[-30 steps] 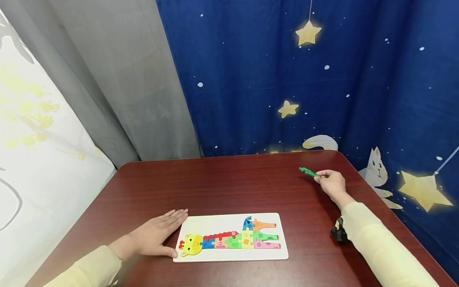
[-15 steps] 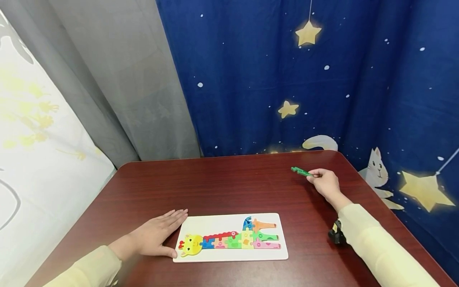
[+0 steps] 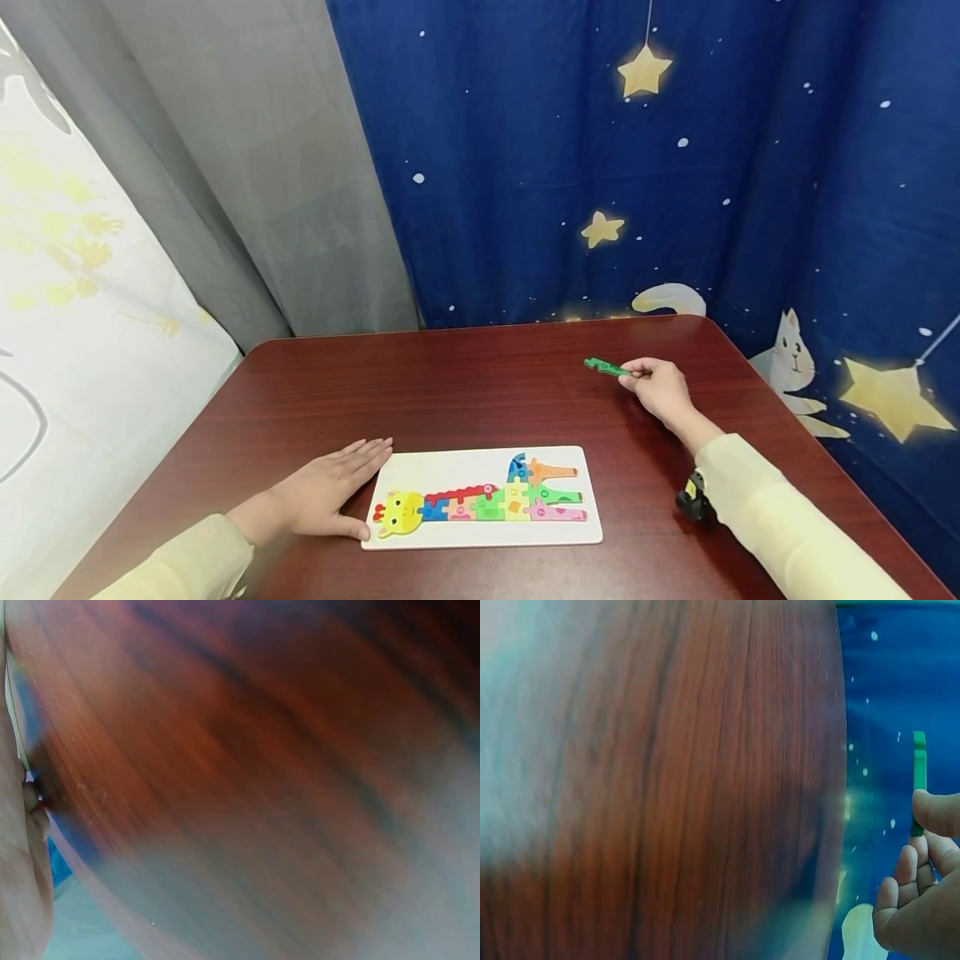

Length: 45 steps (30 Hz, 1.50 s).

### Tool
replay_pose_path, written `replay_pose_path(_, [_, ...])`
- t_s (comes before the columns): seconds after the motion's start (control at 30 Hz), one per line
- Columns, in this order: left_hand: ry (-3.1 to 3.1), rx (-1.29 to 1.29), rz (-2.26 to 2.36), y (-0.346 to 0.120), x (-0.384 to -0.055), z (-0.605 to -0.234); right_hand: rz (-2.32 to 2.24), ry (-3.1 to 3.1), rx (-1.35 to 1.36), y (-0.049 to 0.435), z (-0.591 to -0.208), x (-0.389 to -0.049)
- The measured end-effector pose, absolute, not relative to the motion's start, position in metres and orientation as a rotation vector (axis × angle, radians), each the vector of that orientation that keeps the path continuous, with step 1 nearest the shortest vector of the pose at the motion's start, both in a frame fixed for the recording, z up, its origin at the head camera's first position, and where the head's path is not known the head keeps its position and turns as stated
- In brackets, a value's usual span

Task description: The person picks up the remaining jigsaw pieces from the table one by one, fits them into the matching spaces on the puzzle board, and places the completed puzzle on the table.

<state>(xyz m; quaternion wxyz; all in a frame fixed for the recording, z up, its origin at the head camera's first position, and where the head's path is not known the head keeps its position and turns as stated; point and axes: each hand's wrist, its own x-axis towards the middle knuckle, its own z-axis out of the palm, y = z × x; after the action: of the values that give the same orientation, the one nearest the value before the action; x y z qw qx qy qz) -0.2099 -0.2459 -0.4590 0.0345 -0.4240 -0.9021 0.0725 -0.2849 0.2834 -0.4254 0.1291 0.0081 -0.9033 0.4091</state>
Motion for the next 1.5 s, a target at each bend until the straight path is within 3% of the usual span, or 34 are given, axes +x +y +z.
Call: replay_pose_path(1.5, [-2.761, -1.311, 0.202, -0.246, -0.213, -0.459, 1.355, -2.699, 0.333, 0.220, -0.428, -0.257])
